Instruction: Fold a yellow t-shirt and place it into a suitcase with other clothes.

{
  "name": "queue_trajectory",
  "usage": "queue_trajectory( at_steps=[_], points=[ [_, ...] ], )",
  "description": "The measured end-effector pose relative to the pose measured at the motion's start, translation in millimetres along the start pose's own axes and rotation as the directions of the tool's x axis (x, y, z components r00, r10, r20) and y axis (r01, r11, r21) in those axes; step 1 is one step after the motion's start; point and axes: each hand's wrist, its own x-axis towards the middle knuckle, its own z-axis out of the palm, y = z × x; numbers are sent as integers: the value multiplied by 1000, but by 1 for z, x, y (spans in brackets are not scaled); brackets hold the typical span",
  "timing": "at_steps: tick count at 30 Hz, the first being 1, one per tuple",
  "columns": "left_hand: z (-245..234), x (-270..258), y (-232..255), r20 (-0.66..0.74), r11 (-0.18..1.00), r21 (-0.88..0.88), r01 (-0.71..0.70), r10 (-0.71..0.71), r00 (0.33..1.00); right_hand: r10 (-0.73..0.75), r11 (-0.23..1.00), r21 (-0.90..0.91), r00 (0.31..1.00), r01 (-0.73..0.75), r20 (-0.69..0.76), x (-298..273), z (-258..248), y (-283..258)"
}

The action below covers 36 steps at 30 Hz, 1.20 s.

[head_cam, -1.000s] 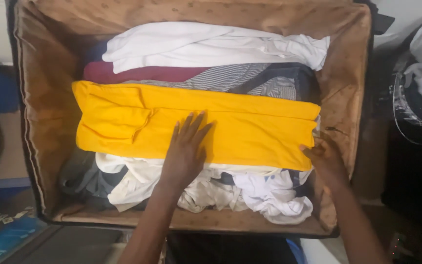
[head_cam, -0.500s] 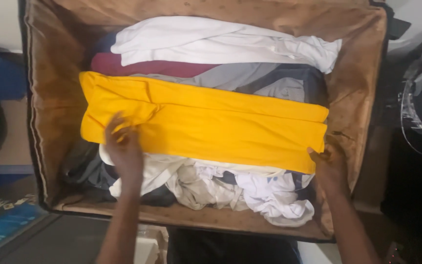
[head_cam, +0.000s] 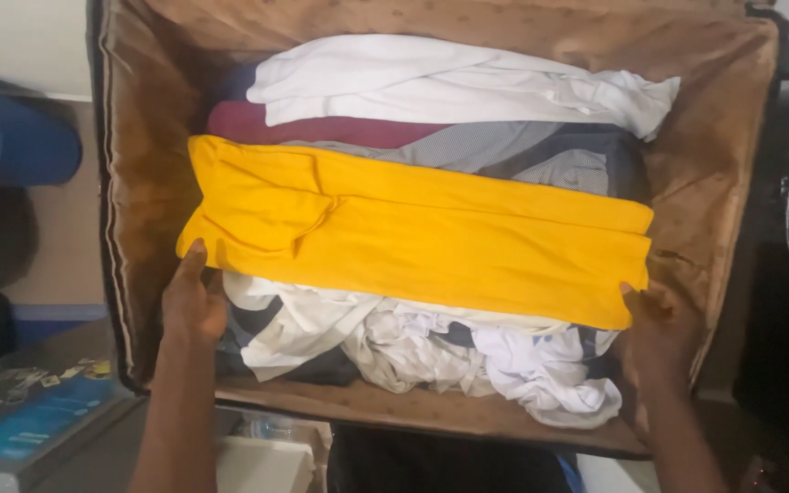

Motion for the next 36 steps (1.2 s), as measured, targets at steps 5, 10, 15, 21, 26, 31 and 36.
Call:
queue_trajectory(
  at_steps=[5,10,15,21,26,31,36],
  points=[
    [-19,22,-5,34,980,2,-199,198,980,-187,980,-74,982,185,-18,-6,-6,-4],
    [-19,28,5,-112,976,70,-205,212,971,-139,978,156,990,141,-23,-13,2,-14],
    [-60,71,2,-109,941,324,-93,135,985,6,958,286,1000,-14,27,4,3,15],
    [-66,69,6,-120,839,531,-116,210,970,21,939,335,982,-83,185,-8,11,-13],
    [-42,45,2,85,458,827,-326,472,877,121,964,217,980,-153,156,14,6,30],
    [33,-26,7,403,149,759,-633,657,638,184,921,312,967,-233,179,7,4,8],
    [112,-94,10,640,-316,713,-626,659,395,274,834,409,921,-372,277,4,5,-17]
  ],
)
